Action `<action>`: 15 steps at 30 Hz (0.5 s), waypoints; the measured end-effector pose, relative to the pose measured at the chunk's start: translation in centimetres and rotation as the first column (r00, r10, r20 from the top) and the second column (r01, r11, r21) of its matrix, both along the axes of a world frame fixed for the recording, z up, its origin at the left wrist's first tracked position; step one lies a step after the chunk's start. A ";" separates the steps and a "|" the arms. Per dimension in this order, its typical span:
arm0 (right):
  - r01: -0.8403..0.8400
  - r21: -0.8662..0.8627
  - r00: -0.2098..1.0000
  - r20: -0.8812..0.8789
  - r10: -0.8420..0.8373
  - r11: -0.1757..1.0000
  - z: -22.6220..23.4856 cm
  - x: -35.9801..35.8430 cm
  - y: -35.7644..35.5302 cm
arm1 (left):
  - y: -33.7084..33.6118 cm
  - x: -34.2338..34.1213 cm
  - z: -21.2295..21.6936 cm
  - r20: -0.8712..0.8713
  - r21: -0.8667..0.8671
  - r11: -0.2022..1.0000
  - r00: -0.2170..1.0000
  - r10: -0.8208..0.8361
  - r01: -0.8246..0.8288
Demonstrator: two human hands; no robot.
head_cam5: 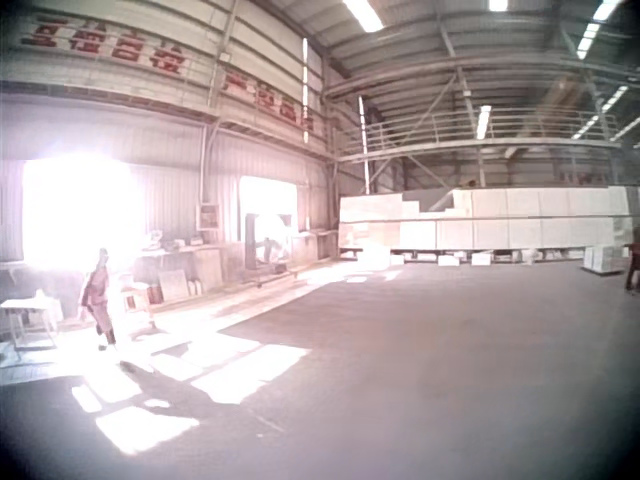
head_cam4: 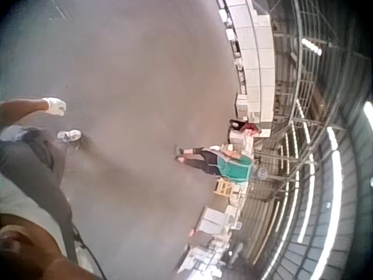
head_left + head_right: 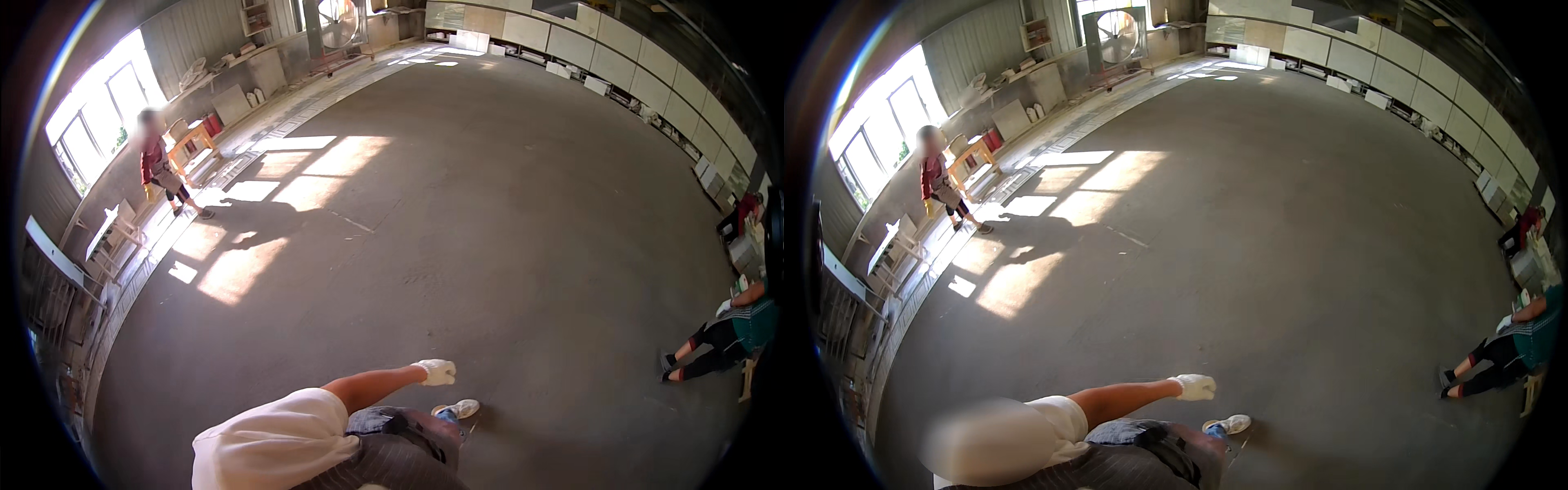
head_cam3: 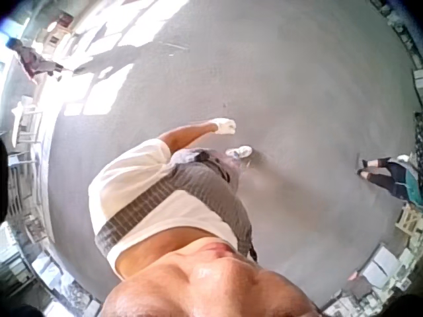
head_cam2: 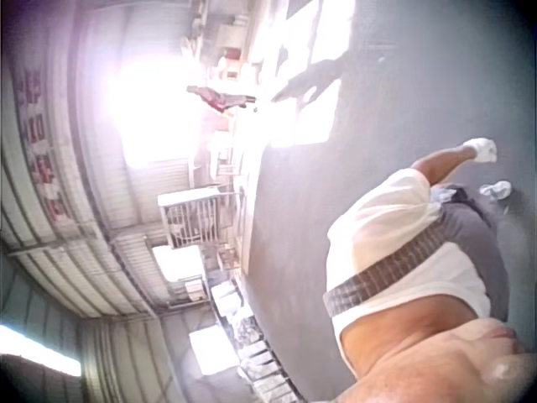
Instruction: The person picks up square tiles from a stack, walks across the warehouse floor, and places them in a linear arrangement on the ground. The person repeats this process multiple times, handling one tile at a time and walking back to the stack to retrieve more.
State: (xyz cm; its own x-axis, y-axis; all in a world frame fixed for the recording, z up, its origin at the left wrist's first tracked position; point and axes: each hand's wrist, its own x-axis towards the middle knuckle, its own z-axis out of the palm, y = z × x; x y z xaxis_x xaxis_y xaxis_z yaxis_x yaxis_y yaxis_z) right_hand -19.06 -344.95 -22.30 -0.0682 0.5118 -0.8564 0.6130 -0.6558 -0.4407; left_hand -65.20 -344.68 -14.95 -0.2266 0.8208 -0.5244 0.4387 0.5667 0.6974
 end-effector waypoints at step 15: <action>0.366 0.272 0.854 -0.479 -0.204 0.890 6.5 -20.7 60.6 | 24.2 -13.6 -12.7 -0.051 -0.567 0.823 0.996 -0.076 0.034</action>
